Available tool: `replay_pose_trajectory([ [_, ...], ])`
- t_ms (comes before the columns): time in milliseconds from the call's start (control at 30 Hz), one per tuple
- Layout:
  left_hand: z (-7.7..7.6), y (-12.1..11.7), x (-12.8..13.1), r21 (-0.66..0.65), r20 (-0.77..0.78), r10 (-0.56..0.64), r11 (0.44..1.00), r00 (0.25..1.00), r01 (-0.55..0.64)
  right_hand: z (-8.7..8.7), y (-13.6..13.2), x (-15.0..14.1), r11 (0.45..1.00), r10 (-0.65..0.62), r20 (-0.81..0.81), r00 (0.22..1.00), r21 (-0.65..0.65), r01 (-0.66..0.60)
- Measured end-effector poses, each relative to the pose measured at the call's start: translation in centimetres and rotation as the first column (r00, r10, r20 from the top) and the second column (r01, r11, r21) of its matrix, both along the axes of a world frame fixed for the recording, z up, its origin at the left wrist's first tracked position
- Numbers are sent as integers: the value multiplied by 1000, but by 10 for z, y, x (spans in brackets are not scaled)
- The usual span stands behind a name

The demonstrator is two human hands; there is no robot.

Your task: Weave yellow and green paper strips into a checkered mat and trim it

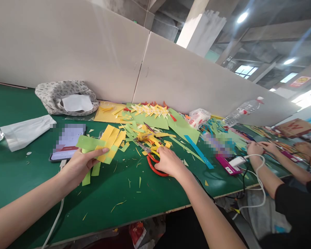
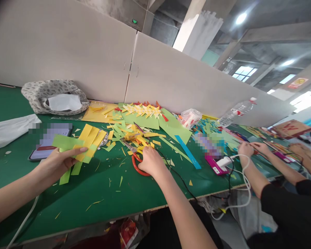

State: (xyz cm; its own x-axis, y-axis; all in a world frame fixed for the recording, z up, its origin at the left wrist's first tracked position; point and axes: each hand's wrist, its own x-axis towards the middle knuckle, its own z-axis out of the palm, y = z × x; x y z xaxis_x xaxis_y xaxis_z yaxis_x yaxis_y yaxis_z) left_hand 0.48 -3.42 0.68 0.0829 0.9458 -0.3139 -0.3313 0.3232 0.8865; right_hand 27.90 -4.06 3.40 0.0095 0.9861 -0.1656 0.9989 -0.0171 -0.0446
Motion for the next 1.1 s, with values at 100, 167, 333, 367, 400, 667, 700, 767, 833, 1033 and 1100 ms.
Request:
replay_pose_trajectory([
  [100, 1, 1, 0, -9, 48, -2, 1000, 999, 3, 6, 5, 4, 1000, 2, -3, 1000, -17, -2],
  [167, 1, 1, 0, -25, 74, 5, 1000, 997, -3, 12, 6, 11, 997, 22, -63, 998, -68, -26],
  [333, -2, 2, -1, -3, 83, 8, 1000, 997, -7, 25, 4, 23, 961, -59, -518, 853, -260, -91],
  [367, -2, 2, -1, -4, 79, 0, 1000, 997, 1, 26, 3, 24, 951, -73, -587, 806, -284, -121],
  [400, -2, 2, -1, -7, 74, -9, 1000, 997, 9, 27, 2, 24, 943, -77, -639, 766, -297, -153],
  [667, 2, 1, 0, 7, 100, -9, 1000, 995, 9, 34, -12, -3, 865, 106, -907, 407, -118, -488],
  [700, 2, 0, 0, 9, 105, -8, 1000, 994, 7, 34, -15, -9, 874, 120, -889, 442, -117, -472],
  [767, 3, 0, -1, 11, 127, -13, 1000, 992, 12, 32, -19, -21, 882, 126, -843, 524, -147, -448],
  [833, 3, 0, -1, 20, 157, -22, 1000, 987, 19, 28, -22, -29, 907, 110, -761, 640, -187, -378],
  [1033, 1, -1, 0, 9, 179, -82, 997, 980, 82, 20, -22, -32, 978, 150, -436, 887, -68, -199],
  [1100, 2, -2, 1, -4, 159, -93, 996, 983, 95, 19, -23, -33, 981, 172, -349, 921, -20, -191],
])
